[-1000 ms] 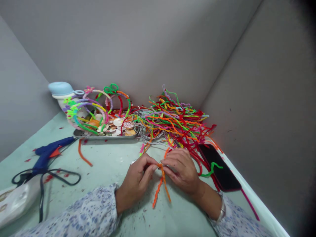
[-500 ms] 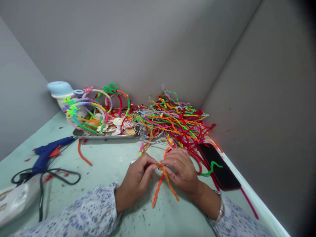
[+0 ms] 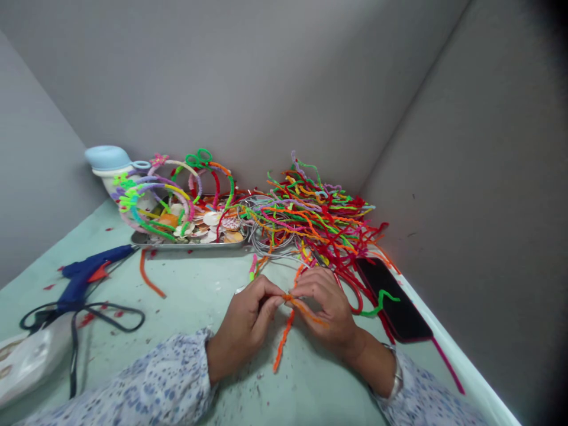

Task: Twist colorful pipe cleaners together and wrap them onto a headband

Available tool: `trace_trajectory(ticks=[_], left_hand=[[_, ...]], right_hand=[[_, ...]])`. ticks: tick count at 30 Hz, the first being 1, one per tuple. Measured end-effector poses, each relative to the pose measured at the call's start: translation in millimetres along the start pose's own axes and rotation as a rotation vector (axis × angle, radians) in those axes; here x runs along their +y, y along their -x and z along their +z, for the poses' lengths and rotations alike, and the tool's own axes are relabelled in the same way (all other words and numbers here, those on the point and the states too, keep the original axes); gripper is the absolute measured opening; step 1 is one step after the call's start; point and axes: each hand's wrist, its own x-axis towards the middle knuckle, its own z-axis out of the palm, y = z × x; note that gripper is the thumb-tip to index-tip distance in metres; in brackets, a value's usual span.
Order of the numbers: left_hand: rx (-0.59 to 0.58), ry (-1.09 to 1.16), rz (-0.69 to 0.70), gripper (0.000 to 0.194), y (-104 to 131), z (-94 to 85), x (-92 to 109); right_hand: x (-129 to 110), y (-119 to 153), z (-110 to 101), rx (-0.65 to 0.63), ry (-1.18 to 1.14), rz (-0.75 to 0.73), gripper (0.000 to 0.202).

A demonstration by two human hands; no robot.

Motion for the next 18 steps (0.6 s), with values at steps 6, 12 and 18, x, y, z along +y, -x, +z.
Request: trace_trajectory(ticks=[6, 12, 18], left_hand=[[0.003, -0.007, 0.022, 0.019, 0.6, -0.2, 0.0], [-0.004, -0.019, 0.019, 0.019, -0.3, -0.7, -0.7], [-0.002, -0.028, 0.013, 0.019, -0.3, 0.1, -1.6]], right_hand=[[1.7, 1.6, 2.6, -0.011, -0.089, 0.057, 0.004], [1.8, 3.5, 3.7, -0.051, -0.173, 0.197, 0.006], [2.6, 4.6, 4.0, -0.066, -0.187, 0.278, 0.011]])
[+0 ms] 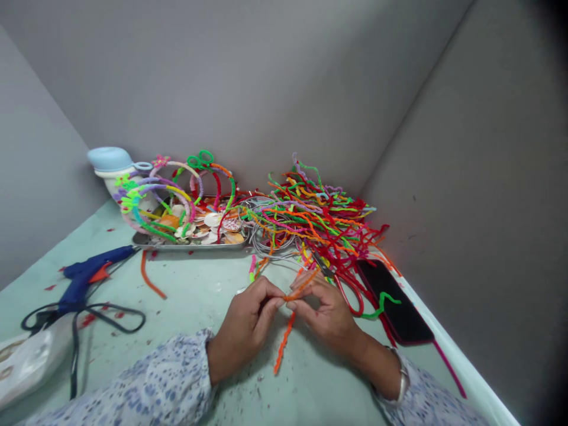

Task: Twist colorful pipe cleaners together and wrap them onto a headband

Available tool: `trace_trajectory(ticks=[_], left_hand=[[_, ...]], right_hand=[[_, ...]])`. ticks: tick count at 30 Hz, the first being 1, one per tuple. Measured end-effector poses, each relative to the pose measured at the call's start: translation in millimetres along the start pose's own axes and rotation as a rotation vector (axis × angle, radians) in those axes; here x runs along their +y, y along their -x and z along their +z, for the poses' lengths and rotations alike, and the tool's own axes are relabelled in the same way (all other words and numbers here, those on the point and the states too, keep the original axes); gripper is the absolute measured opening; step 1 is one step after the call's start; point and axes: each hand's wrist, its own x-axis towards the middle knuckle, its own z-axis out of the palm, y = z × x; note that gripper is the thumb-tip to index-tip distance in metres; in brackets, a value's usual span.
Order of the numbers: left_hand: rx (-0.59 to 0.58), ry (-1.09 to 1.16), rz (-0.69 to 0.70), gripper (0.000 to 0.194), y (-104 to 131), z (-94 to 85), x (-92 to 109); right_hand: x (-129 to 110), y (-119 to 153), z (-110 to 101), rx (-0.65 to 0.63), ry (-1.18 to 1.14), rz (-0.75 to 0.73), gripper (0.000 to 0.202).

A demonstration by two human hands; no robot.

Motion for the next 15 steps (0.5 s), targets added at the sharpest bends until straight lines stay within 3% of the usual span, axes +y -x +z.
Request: trace_trajectory(ticks=[8, 15], left_hand=[[-0.005, 0.014, -0.011, 0.018, -1.1, 0.4, -0.3], [-0.002, 0.004, -0.015, 0.018, 0.6, 0.2, -0.3]], right_hand=[[-1.8, -3.2, -2.6, -0.050, -0.003, -0.050, 0.008], [-5.2, -3.5, -2.1, -0.009, 0.046, -0.010, 0.014]])
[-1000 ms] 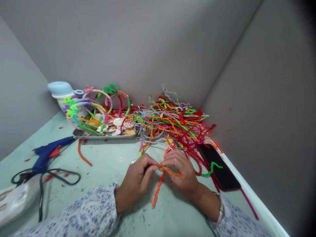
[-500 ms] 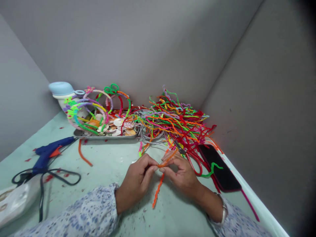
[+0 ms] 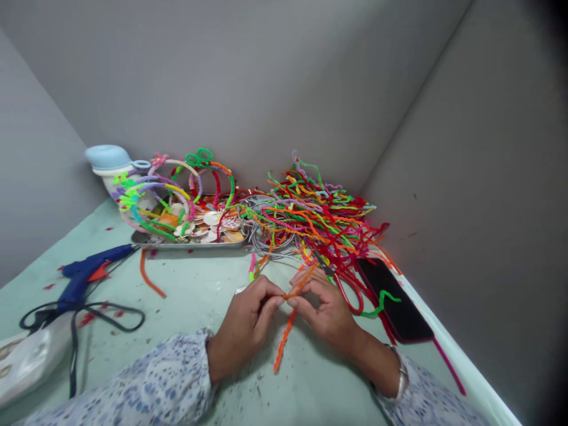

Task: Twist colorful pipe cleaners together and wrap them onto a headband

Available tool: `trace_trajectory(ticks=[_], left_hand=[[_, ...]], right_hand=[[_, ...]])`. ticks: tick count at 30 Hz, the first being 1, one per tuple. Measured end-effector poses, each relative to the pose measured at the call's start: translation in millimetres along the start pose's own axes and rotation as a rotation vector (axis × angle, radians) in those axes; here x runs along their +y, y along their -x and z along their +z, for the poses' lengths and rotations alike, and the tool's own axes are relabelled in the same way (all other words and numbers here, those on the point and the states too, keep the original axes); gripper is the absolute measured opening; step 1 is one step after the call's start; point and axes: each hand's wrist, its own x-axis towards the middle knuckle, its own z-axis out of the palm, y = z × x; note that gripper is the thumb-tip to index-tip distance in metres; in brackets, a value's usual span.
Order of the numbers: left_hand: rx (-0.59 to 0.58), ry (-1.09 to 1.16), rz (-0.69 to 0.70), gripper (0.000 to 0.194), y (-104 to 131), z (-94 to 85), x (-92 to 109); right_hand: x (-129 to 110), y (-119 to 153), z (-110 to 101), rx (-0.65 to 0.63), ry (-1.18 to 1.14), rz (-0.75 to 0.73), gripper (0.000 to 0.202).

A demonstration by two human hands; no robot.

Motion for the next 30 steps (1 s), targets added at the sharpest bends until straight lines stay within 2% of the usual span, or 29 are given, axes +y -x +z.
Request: trace_trajectory(ticks=[13, 23, 30], left_hand=[[0.003, 0.001, 0.001, 0.018, -0.6, -0.1, 0.8], [-0.008, -0.010, 0.019, 0.019, -0.3, 1.7, -0.6], [0.016, 0.019, -0.032, 0.018, -0.2, 1.6, -3.0]], right_hand=[[-0.3, -1.7, -1.9, -0.018, -0.031, -0.019, 0.012], [-3.9, -0.1, -1.2, -0.078, -0.134, 0.098, 0.018], [-1.5, -0.1, 0.1, -0.011, -0.091, 0.075, 0.009]])
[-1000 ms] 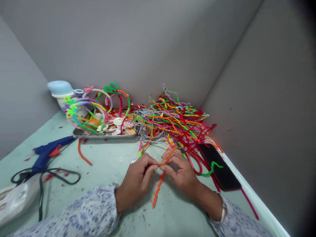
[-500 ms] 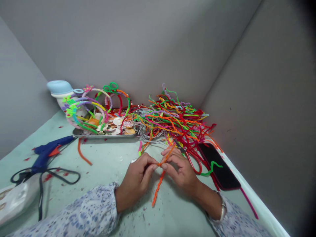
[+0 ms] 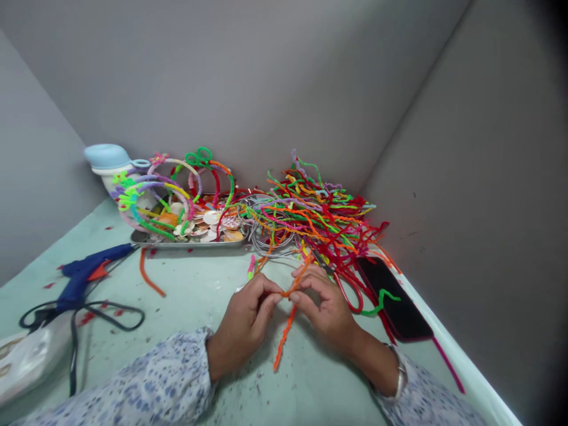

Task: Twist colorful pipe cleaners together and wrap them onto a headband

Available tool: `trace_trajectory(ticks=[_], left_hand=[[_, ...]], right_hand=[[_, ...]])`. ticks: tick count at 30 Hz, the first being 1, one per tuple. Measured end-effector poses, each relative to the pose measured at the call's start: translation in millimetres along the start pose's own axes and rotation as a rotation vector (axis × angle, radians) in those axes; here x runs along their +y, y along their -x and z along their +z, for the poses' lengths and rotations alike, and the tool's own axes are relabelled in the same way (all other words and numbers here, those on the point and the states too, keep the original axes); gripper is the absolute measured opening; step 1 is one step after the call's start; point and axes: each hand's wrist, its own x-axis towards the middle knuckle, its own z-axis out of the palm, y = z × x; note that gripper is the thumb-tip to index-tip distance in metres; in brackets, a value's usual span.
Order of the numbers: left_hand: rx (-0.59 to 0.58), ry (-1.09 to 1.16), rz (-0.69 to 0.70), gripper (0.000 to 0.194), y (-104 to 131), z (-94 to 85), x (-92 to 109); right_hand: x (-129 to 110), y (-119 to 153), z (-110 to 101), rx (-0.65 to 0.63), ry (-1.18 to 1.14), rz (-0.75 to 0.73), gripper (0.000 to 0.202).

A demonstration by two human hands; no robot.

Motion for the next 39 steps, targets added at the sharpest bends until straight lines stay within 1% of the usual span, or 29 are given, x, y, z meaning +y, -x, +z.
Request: trace_trajectory(ticks=[6, 9, 11, 12, 15, 17, 20, 24, 27, 30, 35, 39], left_hand=[[-0.018, 0.004, 0.017, 0.016, 0.3, -0.7, 3.2], [0.001, 0.008, 0.012, 0.016, 1.1, -0.4, 2.7], [0.024, 0.016, 0.006, 0.015, 1.8, -0.1, 1.7], [0.037, 0.021, 0.001, 0.015, 2.0, 0.1, 1.2], [0.072, 0.041, -0.029, 0.014, 1.5, 0.5, 0.1], [0.076, 0.055, -0.050, 0.014, 0.6, 0.4, 0.2], [0.063, 0.064, -0.064, 0.015, 0.1, -0.3, 1.3], [0.045, 0.065, -0.062, 0.015, 0.5, -1.4, 3.2], [0.031, 0.058, -0.060, 0.016, 1.0, -1.9, 3.7], [0.030, 0.052, -0.056, 0.016, 1.2, -2.3, 3.7], [0.017, 0.043, -0.053, 0.017, 0.9, -2.1, 3.6], [0.021, 0.043, -0.059, 0.017, 1.0, -1.3, 3.3]], right_hand=[[-2.9, -0.9, 0.2, -0.060, -0.058, 0.047, 0.016], [-2.7, 0.5, 0.7, -0.035, -0.039, 0.025, 0.014], [-1.8, 1.7, 0.8, 0.017, 0.014, -0.034, 0.006], [-1.4, 2.4, 0.7, 0.053, 0.051, -0.075, 0.006], [-0.7, 3.8, -0.3, 0.175, 0.177, -0.209, 0.020], [-0.8, 4.2, -1.1, 0.225, 0.258, -0.300, 0.021], [-0.9, 4.4, -1.7, 0.225, 0.356, -0.390, 0.020], [-1.1, 5.0, -1.9, 0.204, 0.429, -0.443, 0.020], [-1.5, 5.5, -2.2, 0.213, 0.453, -0.462, 0.019], [-1.5, 5.0, -2.6, 0.216, 0.450, -0.454, 0.017], [-0.5, 4.4, -2.8, 0.219, 0.435, -0.464, 0.021], [-1.1, 3.8, -2.6, 0.223, 0.423, -0.451, 0.019]])
